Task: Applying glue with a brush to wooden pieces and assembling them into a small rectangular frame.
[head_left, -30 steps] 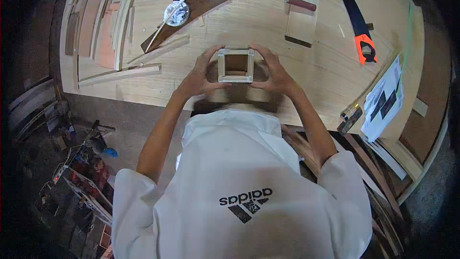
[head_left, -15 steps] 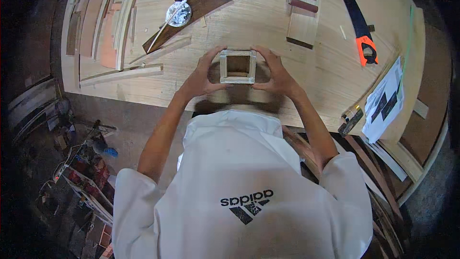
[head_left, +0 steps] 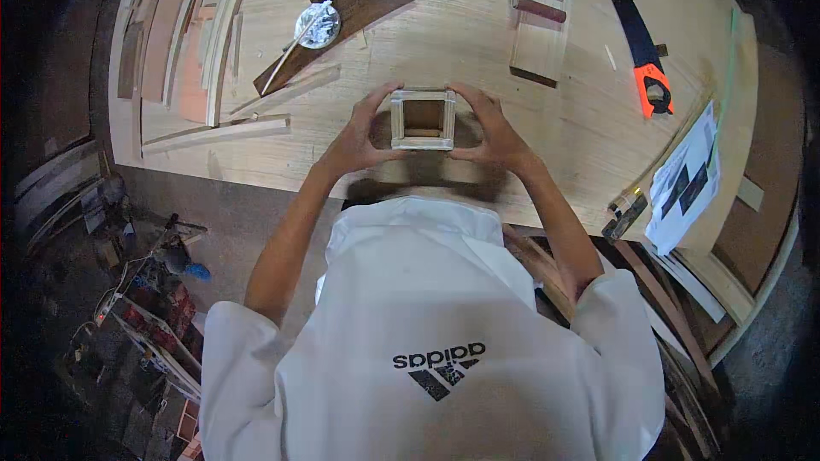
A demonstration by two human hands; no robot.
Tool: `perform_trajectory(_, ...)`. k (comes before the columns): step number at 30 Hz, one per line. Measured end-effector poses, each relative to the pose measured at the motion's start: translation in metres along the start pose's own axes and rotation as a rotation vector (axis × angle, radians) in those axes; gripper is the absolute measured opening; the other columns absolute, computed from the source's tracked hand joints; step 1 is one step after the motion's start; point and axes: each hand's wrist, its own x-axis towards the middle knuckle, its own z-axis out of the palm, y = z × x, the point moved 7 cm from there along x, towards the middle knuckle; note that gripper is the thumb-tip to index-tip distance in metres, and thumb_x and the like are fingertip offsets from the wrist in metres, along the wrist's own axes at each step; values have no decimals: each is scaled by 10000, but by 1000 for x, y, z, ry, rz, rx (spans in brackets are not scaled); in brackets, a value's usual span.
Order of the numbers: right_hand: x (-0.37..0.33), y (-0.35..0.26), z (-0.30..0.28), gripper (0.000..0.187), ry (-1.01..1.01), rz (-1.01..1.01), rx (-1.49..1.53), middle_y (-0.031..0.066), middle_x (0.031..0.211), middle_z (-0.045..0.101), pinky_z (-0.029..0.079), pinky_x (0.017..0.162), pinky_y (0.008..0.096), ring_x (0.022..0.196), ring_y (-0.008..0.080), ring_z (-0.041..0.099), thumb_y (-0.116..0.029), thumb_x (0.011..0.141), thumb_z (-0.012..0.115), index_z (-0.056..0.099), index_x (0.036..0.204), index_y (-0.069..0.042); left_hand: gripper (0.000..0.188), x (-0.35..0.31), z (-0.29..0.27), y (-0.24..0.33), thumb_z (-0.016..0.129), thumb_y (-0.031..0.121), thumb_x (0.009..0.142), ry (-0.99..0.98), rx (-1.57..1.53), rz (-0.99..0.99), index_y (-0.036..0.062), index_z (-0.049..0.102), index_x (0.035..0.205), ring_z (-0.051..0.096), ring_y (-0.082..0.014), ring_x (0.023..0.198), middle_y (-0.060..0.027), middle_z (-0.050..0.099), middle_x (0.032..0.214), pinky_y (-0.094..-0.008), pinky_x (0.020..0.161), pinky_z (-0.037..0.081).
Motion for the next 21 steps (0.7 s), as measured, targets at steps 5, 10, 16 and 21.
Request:
perform_trajectory(5, 1, -2, 0, 1127, 13, -58, -47, 90, 1561, 389, 279, 1177, 455, 1420, 325, 367, -227, 611, 922, 306, 1551, -145, 1100, -1, -1, 0, 911, 279, 676, 1, 11, -20, 189, 274, 1569, 335, -344, 1441, -82, 342, 1589, -470, 1184, 335)
perform_trajectory(10, 1, -2, -1, 1137, 15, -80, -50, 94, 1557, 392, 268, 1177, 448, 1420, 320, 368, -209, 602, 925, 303, 1552, -140, 1113, 0, -1, 3, 917, 283, 669, -11, 22, -39, 196, 269, 1570, 329, -347, 1442, -83, 340, 1592, -470, 1194, 316)
perform_trajectory(16, 1, 1, 1, 1157, -7, -46, -32, 96, 1568, 374, 256, 1182, 448, 1436, 318, 350, -234, 596, 934, 293, 1555, -140, 1147, 0, 0, -2, 929, 304, 650, -5, 43, 24, 175, 257, 1571, 322, -355, 1449, -85, 349, 1587, -474, 1198, 303)
perform_trajectory(21, -3, -3, 2, 1198, 8, -70, -124, 130, 1605, 294, 261, 1178, 472, 1468, 347, 285, -365, 631, 927, 230, 1580, -144, 1191, 0, -2, 6, 931, 370, 638, -19, 114, -8, 137, 232, 1573, 320, -359, 1451, -110, 330, 1597, -472, 1201, 277)
